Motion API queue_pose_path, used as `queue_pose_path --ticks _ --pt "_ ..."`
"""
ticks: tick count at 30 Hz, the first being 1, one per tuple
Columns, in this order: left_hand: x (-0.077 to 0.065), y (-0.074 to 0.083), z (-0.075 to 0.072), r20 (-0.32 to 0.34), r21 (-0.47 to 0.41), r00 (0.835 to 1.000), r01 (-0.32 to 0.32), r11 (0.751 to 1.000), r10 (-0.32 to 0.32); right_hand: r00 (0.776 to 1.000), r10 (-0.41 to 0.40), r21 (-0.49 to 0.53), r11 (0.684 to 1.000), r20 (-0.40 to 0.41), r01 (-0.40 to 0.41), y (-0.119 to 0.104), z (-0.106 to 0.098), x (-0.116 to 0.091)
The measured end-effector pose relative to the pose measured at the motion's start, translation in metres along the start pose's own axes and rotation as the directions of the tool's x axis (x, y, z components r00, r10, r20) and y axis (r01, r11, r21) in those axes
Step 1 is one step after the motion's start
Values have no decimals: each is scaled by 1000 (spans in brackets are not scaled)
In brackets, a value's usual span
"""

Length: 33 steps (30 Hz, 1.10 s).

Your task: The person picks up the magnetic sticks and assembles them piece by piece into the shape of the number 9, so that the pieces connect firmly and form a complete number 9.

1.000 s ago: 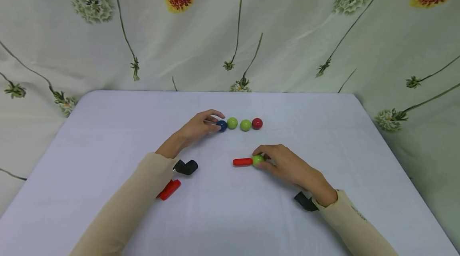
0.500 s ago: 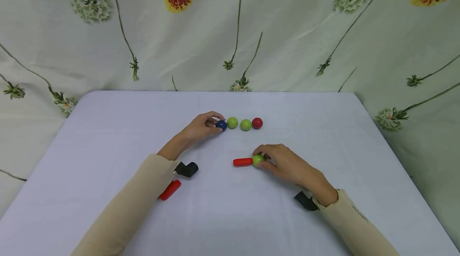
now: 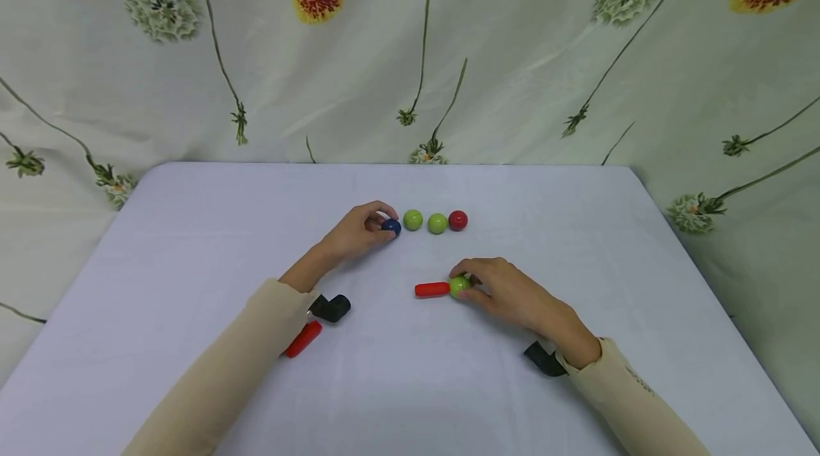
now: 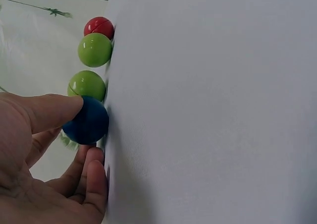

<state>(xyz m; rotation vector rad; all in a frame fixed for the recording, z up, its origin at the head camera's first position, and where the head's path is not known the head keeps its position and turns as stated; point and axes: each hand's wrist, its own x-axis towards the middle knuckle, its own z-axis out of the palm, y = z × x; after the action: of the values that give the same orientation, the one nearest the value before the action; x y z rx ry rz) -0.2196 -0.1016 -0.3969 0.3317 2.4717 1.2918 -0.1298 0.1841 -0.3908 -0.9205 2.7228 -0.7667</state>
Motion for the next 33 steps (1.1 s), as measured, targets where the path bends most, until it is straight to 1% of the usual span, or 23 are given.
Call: queue_pose_path --ticks 3,7,13,20,25,31,33 --pt "-5 -3 -1 2 22 1000 -11 1000 11 1000 0 -2 1000 -2 0 0 0 0" --pt "-13 -6 -3 16 48 999 -45 998 44 1000 -1 -5 1000 -4 1 0 1 0" --pt "-28 -5 -2 72 87 994 -91 992 84 1000 -1 -2 1000 -1 1 -1 1 1" --pt "-42 -2 1 164 94 977 -153 984 136 1000 17 -4 1000 -7 -17 -2 1 1" --pt "-50 0 4 194 76 969 -168 983 151 1000 18 -15 1000 -19 -18 -3 2 1" --pt "-54 1 9 233 80 957 -195 977 172 999 16 -16 1000 -28 -16 -4 1 1" --pt "-55 2 10 247 80 950 -215 973 190 999 15 -16 1000 -31 -16 -4 2 1"
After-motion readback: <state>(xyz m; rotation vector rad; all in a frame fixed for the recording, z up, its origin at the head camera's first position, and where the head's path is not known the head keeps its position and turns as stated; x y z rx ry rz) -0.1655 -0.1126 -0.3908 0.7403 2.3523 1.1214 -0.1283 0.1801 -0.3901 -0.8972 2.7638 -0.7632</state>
